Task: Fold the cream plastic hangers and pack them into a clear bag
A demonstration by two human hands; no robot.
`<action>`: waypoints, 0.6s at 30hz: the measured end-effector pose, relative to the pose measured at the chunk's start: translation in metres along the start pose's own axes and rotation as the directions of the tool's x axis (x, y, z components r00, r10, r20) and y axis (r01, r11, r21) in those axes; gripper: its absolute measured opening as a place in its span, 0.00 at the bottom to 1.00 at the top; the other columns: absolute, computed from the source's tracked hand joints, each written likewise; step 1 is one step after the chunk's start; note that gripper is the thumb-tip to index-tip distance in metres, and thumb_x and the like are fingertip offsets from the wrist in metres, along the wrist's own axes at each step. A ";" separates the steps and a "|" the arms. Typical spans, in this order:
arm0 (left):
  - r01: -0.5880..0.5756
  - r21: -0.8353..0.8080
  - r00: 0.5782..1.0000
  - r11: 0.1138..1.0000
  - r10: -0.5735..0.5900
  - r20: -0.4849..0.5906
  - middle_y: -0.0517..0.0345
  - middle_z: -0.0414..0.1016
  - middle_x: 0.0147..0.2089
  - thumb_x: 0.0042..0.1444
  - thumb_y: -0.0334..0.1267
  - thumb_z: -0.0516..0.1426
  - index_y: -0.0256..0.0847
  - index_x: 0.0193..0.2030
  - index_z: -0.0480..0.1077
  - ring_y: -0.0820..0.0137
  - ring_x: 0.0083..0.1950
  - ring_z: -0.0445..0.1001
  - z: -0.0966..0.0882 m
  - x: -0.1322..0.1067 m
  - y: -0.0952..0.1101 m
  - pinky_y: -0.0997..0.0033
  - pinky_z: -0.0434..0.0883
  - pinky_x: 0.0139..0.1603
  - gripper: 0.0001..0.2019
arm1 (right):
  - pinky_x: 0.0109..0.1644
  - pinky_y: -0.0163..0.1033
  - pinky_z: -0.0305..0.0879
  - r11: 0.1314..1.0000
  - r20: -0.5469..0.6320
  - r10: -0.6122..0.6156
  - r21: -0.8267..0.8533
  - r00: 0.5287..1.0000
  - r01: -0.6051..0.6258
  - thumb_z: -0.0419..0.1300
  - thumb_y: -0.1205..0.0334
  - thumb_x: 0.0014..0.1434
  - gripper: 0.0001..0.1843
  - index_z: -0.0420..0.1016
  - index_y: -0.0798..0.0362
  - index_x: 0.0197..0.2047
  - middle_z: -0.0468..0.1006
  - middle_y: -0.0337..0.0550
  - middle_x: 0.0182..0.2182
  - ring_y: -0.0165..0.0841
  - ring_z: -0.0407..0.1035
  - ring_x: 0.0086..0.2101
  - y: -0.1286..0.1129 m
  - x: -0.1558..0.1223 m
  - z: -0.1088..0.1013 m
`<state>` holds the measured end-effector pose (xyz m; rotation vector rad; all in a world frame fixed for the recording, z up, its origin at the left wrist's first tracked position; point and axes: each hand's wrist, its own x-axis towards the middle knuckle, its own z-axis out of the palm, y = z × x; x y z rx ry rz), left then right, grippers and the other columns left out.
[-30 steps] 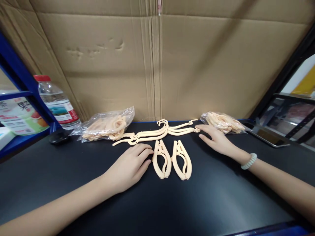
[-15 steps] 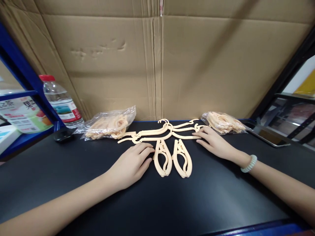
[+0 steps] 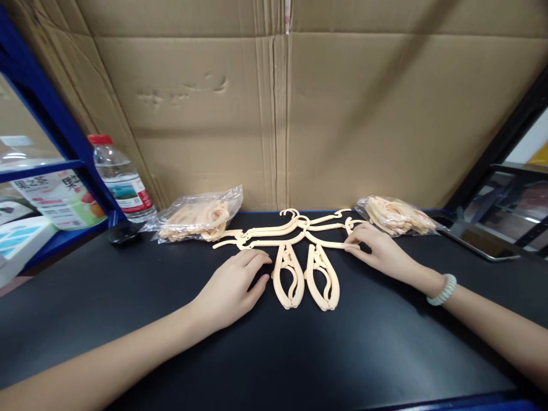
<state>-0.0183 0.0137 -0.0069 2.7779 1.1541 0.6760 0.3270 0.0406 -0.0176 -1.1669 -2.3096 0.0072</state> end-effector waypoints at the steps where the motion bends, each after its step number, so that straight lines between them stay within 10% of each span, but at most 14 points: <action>1: 0.005 -0.003 1.000 1.000 -0.005 -0.004 0.48 0.72 0.51 0.62 0.33 0.50 0.40 0.50 0.68 0.59 0.51 0.72 0.000 0.000 0.000 0.56 0.72 0.52 0.12 | 0.40 0.46 0.66 1.000 0.003 0.003 0.000 1.000 -0.003 0.53 0.57 0.66 0.10 0.70 0.52 0.35 0.72 0.46 0.32 0.39 0.66 0.35 -0.002 0.000 -0.001; 18: 0.111 -0.092 0.992 0.990 -0.116 -0.048 0.50 0.74 0.49 0.61 0.36 0.51 0.41 0.50 0.67 0.59 0.50 0.73 0.001 -0.003 0.002 0.56 0.72 0.51 0.11 | 0.51 0.52 0.65 0.996 -0.188 -0.029 -0.089 0.982 0.013 0.47 0.65 0.68 0.13 0.69 0.53 0.51 0.76 0.51 0.43 0.43 0.69 0.45 0.003 -0.002 0.000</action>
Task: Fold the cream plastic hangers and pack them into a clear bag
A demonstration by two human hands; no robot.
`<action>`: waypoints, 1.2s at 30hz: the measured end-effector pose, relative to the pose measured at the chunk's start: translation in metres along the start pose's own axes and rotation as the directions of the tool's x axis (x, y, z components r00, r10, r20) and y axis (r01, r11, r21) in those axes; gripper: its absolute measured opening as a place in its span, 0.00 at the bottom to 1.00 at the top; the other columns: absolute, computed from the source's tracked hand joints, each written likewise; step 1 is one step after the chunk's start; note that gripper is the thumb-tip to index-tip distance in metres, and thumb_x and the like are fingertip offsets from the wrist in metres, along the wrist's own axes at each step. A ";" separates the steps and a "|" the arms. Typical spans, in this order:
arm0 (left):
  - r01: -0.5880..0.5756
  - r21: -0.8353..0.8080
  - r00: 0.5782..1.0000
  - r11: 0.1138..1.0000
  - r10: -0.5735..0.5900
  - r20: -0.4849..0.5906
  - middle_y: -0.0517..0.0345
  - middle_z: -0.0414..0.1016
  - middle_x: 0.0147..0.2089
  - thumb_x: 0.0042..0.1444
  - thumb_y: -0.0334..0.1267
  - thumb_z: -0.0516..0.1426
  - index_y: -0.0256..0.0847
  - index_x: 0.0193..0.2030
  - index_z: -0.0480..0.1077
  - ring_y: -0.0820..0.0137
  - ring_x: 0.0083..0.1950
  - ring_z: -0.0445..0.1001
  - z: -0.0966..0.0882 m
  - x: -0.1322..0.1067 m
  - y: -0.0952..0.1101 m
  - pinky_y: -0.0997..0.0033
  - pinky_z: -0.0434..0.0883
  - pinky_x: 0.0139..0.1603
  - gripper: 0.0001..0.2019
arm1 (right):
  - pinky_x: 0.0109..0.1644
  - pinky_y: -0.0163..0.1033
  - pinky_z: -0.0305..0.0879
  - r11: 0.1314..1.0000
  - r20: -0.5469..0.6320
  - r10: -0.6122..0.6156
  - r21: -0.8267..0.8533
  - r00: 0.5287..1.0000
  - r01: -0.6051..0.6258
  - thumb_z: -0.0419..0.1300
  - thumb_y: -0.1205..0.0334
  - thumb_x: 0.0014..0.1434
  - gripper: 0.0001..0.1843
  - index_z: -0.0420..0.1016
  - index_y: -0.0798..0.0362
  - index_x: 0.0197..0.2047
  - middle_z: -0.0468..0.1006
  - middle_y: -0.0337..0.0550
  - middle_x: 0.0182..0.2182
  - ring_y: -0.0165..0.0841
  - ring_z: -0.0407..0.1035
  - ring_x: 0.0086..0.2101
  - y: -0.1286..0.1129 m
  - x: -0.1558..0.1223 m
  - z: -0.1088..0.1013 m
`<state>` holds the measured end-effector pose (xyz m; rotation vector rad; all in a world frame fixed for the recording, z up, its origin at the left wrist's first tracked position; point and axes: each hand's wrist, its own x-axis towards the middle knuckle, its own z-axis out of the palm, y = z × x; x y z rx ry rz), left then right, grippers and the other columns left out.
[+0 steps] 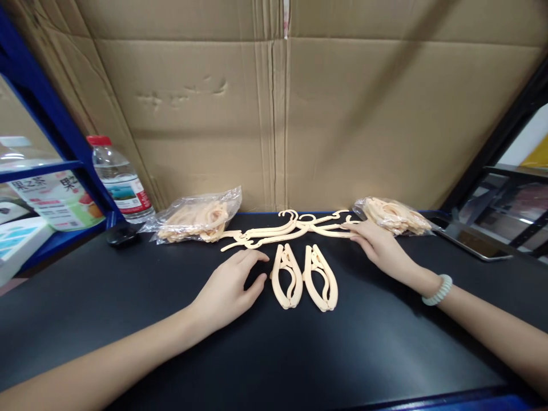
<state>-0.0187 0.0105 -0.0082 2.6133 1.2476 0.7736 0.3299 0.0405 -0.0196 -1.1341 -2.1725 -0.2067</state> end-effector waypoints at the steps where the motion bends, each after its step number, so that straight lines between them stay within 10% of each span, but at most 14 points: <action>1: 0.000 -0.006 1.000 1.000 0.000 -0.004 0.50 0.74 0.49 0.61 0.36 0.51 0.41 0.49 0.67 0.59 0.50 0.73 0.000 0.000 0.000 0.56 0.72 0.51 0.11 | 0.52 0.53 0.65 1.000 -0.015 0.005 -0.010 1.000 -0.005 0.47 0.64 0.68 0.14 0.69 0.53 0.52 0.76 0.51 0.43 0.43 0.69 0.45 0.000 0.000 0.000; 19: 0.148 -0.300 0.980 0.942 -0.181 -0.085 0.53 0.76 0.44 0.58 0.40 0.53 0.41 0.43 0.70 0.61 0.46 0.75 -0.002 0.003 0.003 0.58 0.71 0.51 0.10 | 0.44 0.48 0.68 0.989 -0.355 0.063 -0.104 0.933 -0.106 0.53 0.65 0.64 0.08 0.73 0.52 0.41 0.78 0.46 0.35 0.42 0.72 0.37 -0.008 0.003 -0.010; 29: 0.291 -0.664 0.899 0.689 -0.435 -0.057 0.44 0.59 0.63 0.56 0.48 0.56 0.40 0.65 0.51 0.62 0.52 0.73 0.002 0.005 0.003 0.59 0.73 0.53 0.33 | 0.44 0.47 0.69 0.992 -0.405 0.066 -0.069 0.912 -0.103 0.56 0.65 0.63 0.05 0.73 0.52 0.40 0.79 0.45 0.35 0.41 0.73 0.37 -0.014 0.002 -0.010; 36: 0.200 -0.664 0.951 0.721 -0.307 -0.047 0.50 0.72 0.49 0.59 0.44 0.55 0.39 0.68 0.48 0.62 0.51 0.74 0.001 0.005 0.011 0.60 0.71 0.55 0.34 | 0.44 0.44 0.69 0.997 -0.376 0.011 -0.063 0.927 -0.038 0.56 0.66 0.64 0.04 0.72 0.52 0.41 0.79 0.45 0.36 0.39 0.74 0.37 -0.025 0.001 -0.009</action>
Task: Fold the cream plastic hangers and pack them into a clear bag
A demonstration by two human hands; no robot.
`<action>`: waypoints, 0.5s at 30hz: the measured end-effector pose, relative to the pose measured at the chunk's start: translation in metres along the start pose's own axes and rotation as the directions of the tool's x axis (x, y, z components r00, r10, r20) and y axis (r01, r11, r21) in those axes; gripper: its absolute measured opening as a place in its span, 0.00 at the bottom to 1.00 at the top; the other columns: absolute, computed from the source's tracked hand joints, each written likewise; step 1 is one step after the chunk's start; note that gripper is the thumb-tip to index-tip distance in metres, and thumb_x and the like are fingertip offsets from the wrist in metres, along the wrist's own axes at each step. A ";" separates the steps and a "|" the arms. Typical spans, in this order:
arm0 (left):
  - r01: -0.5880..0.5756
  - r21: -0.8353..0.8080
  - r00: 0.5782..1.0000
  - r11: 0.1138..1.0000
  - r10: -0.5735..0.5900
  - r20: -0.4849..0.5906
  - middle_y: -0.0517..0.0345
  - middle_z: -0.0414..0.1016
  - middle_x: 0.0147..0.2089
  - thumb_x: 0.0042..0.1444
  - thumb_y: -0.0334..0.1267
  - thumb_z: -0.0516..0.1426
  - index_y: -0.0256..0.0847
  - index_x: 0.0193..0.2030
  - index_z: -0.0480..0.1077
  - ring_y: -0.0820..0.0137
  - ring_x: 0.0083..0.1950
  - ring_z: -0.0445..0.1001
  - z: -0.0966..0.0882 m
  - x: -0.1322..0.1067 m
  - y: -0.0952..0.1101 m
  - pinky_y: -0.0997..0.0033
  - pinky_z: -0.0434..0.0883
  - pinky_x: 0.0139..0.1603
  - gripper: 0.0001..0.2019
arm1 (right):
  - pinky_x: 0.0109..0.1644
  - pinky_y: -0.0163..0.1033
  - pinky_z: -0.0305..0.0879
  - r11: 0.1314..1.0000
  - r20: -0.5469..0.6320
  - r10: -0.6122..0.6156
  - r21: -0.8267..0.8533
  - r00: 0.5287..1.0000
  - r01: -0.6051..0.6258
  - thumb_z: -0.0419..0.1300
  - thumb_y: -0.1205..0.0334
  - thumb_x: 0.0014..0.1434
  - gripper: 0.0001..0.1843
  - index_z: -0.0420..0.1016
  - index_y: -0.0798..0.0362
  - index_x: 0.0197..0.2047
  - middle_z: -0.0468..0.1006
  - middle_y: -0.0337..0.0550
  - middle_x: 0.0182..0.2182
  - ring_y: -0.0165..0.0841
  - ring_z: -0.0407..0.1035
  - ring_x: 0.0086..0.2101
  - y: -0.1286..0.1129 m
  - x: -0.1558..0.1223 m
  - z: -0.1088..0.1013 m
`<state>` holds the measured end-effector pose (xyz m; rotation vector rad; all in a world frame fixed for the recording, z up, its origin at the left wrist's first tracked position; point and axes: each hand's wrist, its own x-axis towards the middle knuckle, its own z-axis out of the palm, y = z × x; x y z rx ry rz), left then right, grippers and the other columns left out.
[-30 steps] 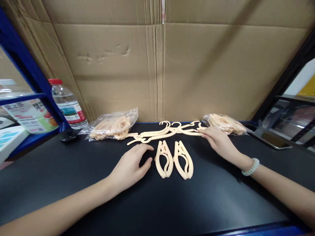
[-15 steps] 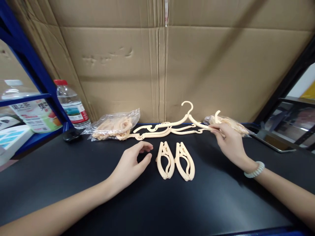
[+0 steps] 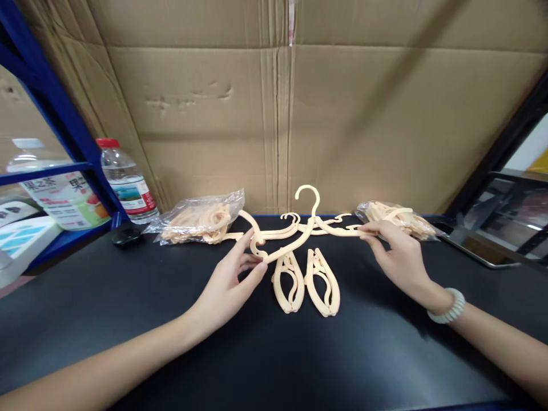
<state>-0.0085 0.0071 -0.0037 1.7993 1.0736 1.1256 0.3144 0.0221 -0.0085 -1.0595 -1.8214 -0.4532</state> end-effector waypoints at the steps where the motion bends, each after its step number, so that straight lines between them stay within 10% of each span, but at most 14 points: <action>1: -0.025 0.020 0.999 0.999 0.025 0.024 0.51 0.74 0.47 0.60 0.44 0.55 0.38 0.69 0.48 0.62 0.50 0.74 0.000 -0.001 0.000 0.59 0.71 0.55 0.33 | 0.44 0.44 0.69 1.000 0.000 -0.003 0.003 1.000 0.003 0.56 0.66 0.64 0.04 0.72 0.51 0.41 0.79 0.45 0.36 0.39 0.74 0.37 -0.001 0.000 0.000; 15: -0.055 0.121 0.998 0.991 0.058 -0.019 0.51 0.76 0.48 0.58 0.45 0.57 0.39 0.57 0.70 0.62 0.45 0.75 -0.003 -0.003 0.005 0.63 0.74 0.46 0.21 | 0.45 0.46 0.67 0.994 0.062 -0.109 0.008 0.992 0.109 0.56 0.67 0.65 0.05 0.70 0.51 0.44 0.78 0.44 0.38 0.39 0.73 0.40 -0.009 -0.002 0.003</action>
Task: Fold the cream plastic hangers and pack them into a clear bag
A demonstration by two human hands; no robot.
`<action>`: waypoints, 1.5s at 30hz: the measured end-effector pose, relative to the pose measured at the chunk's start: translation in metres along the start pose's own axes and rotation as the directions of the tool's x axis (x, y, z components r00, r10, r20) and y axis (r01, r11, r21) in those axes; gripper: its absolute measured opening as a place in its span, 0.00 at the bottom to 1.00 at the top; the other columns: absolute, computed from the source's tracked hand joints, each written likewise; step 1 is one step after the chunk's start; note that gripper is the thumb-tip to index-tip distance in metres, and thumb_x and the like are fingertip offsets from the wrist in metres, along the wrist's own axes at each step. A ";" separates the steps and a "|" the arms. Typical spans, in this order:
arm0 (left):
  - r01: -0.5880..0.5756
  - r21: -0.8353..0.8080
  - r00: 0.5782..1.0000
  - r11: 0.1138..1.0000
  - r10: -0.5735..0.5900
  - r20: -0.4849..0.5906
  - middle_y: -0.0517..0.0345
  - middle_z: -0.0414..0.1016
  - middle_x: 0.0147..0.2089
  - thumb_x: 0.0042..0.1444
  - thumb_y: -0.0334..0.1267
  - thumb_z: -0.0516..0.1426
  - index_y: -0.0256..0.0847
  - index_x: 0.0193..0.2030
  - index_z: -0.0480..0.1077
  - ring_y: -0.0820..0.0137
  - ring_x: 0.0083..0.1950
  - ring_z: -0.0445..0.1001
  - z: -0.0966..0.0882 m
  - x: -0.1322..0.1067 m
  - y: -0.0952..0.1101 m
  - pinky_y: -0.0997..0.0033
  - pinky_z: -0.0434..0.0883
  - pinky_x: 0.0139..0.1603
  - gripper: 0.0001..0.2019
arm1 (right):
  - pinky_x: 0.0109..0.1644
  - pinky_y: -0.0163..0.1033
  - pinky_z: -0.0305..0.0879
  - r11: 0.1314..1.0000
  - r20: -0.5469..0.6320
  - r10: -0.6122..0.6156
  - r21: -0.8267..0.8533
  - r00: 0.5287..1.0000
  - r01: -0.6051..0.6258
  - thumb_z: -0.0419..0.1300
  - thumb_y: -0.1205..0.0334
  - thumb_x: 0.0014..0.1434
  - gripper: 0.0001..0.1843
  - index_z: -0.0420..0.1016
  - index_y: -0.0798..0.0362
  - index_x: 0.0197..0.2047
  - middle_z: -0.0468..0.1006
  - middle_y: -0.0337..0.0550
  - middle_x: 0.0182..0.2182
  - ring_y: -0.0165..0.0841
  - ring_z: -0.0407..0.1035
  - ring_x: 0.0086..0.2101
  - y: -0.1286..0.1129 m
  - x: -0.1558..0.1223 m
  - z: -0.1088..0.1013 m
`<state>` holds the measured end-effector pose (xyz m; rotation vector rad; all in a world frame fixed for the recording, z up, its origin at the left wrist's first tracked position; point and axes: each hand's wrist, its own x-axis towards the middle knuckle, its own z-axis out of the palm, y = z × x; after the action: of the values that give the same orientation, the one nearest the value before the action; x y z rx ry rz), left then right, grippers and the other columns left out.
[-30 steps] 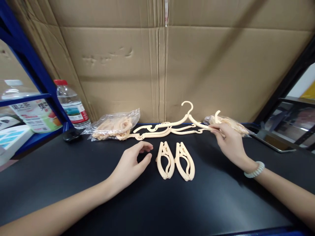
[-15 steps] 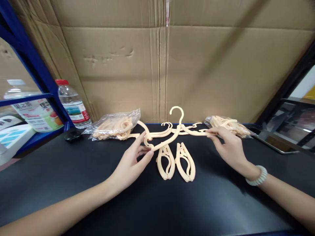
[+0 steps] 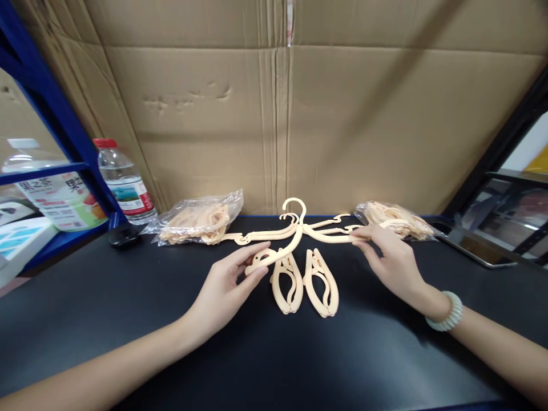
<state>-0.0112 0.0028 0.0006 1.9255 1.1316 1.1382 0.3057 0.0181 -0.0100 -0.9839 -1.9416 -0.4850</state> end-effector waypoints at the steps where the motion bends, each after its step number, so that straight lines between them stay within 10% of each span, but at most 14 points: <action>1: 0.008 -0.022 1.000 1.000 -0.008 -0.009 0.51 0.76 0.51 0.58 0.45 0.58 0.40 0.57 0.70 0.61 0.48 0.74 -0.001 0.000 0.000 0.62 0.73 0.49 0.21 | 0.46 0.46 0.67 1.000 0.023 -0.014 0.005 1.000 0.014 0.55 0.67 0.65 0.06 0.70 0.51 0.45 0.77 0.45 0.39 0.39 0.72 0.41 0.001 0.000 0.000; 13: 0.047 -0.058 0.999 0.997 -0.049 -0.025 0.52 0.76 0.54 0.58 0.46 0.59 0.42 0.55 0.71 0.58 0.51 0.75 0.000 0.001 -0.002 0.60 0.72 0.54 0.20 | 0.53 0.56 0.68 0.999 0.135 -0.033 0.012 0.990 0.032 0.51 0.69 0.65 0.07 0.70 0.51 0.41 0.61 0.55 0.59 0.49 0.60 0.58 -0.001 0.003 -0.004; 22: 0.034 -0.048 0.999 0.998 -0.036 -0.035 0.52 0.76 0.52 0.57 0.46 0.59 0.42 0.54 0.72 0.58 0.50 0.76 -0.001 0.001 -0.004 0.62 0.73 0.52 0.19 | 0.50 0.51 0.73 0.992 0.216 -0.039 0.125 0.976 0.012 0.47 0.74 0.64 0.10 0.66 0.52 0.40 0.43 0.52 0.70 0.42 0.71 0.50 -0.002 0.001 -0.002; 31: -0.005 -0.111 0.998 0.994 -0.003 -0.069 0.52 0.75 0.54 0.56 0.44 0.60 0.44 0.54 0.73 0.58 0.53 0.74 -0.002 0.001 0.002 0.60 0.70 0.57 0.19 | 0.46 0.47 0.75 0.973 0.117 0.083 0.207 0.990 -0.106 0.54 0.68 0.64 0.04 0.65 0.49 0.40 0.78 0.50 0.46 0.42 0.74 0.47 0.000 -0.001 -0.003; 45: 0.112 -0.604 0.951 0.789 -0.261 -0.164 0.57 0.77 0.40 0.46 0.38 0.70 0.39 0.45 0.75 0.70 0.43 0.75 0.000 0.001 0.020 0.78 0.76 0.40 0.18 | 0.37 0.41 0.72 0.531 0.340 0.388 0.677 0.856 -0.510 0.61 0.54 0.60 0.14 0.77 0.48 0.49 0.76 0.43 0.34 0.34 0.70 0.31 -0.009 0.008 -0.012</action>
<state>-0.0037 -0.0048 0.0175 1.1890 0.9127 1.4307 0.3022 0.0082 0.0036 -0.9057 -1.6464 0.6970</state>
